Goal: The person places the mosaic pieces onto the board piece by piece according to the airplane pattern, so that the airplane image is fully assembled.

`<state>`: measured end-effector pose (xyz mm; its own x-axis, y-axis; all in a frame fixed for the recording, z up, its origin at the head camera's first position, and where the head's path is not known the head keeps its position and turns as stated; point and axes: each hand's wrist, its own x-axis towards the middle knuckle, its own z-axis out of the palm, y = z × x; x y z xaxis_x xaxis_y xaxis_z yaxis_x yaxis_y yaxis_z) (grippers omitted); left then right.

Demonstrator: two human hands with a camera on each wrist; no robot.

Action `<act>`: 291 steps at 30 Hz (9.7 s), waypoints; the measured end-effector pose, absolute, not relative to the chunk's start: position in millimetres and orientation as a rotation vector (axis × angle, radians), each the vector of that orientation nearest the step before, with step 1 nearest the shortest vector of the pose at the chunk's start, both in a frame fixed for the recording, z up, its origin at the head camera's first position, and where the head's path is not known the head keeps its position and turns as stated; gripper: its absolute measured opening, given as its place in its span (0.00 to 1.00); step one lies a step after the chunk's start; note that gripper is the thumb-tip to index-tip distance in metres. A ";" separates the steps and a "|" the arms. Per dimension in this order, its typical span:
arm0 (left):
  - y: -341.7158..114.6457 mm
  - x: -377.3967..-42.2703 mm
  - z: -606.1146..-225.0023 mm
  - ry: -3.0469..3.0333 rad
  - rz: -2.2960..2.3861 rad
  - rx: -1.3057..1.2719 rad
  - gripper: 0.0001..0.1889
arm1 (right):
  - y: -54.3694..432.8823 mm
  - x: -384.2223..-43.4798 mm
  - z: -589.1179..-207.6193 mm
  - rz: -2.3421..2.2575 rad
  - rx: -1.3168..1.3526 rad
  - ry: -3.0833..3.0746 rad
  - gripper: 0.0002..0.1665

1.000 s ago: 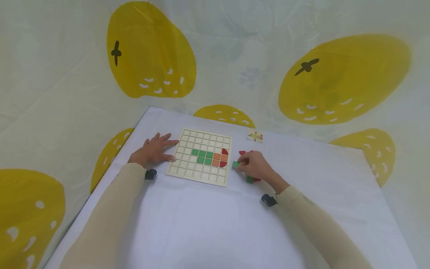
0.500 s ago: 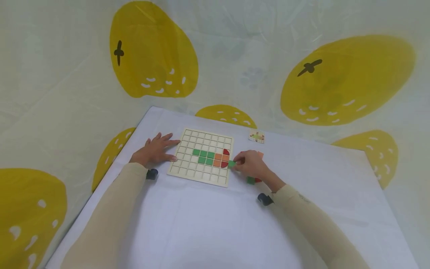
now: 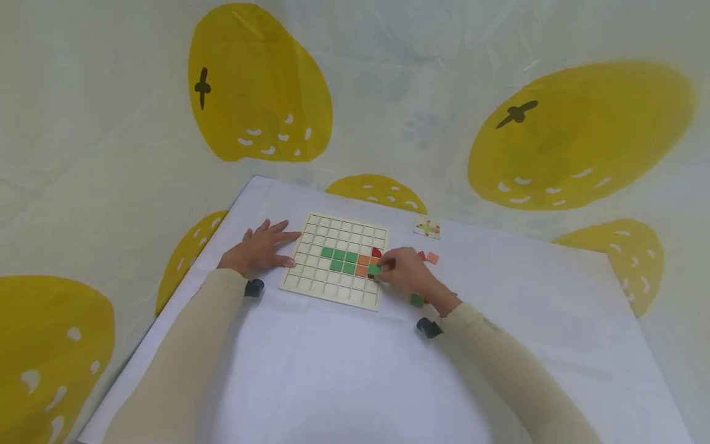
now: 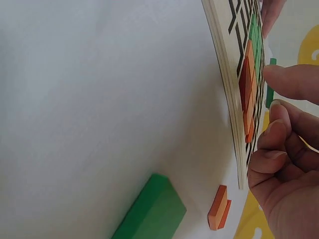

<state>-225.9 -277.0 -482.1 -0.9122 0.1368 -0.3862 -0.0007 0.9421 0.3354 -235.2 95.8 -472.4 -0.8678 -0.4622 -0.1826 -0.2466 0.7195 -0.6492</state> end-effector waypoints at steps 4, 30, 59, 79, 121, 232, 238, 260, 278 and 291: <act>-277.6 -227.3 -482.5 2.686 0.468 0.089 0.46 | 89.2 -236.9 -473.1 -0.917 -0.554 2.576 0.10; -274.4 -224.1 -475.1 2.687 0.455 0.102 0.44 | 47.4 -241.5 -477.1 -0.919 -0.628 2.560 0.17; -276.8 -228.5 -477.7 2.699 0.427 0.106 0.44 | -0.7 -247.0 -479.1 -0.894 -0.781 2.592 0.11; -274.3 -224.6 -476.5 2.718 0.462 0.136 0.43 | -14.2 -244.3 -485.0 -0.838 -0.757 2.625 0.15; -281.8 -224.8 -477.4 2.716 0.461 0.162 0.44 | 44.1 -232.3 -471.5 -0.884 -0.756 2.627 0.09; -277.9 -229.0 -484.8 2.697 0.460 0.135 0.45 | 79.9 -219.5 -467.1 -0.647 -0.708 2.629 0.16; -277.1 -227.1 -483.0 2.695 0.487 0.126 0.44 | 72.9 -220.9 -471.7 -0.640 -0.745 2.637 0.14; -277.7 -227.9 -481.7 2.686 0.478 0.125 0.44 | 44.1 -226.2 -470.7 -0.734 -0.944 2.605 0.07; -277.5 -227.4 -481.4 2.681 0.482 0.095 0.44 | 24.2 -232.4 -473.7 -0.708 -0.855 2.619 0.15; -279.9 -232.2 -485.7 2.691 0.429 0.132 0.44 | 11.4 -235.2 -476.5 -0.757 -0.859 2.608 0.16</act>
<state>-232.2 -279.9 -485.7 -0.9113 0.1548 -0.3816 0.0286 0.9482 0.3163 -235.2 11.4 -476.5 -0.7791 -0.6174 -0.1083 -0.4636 0.6838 -0.5634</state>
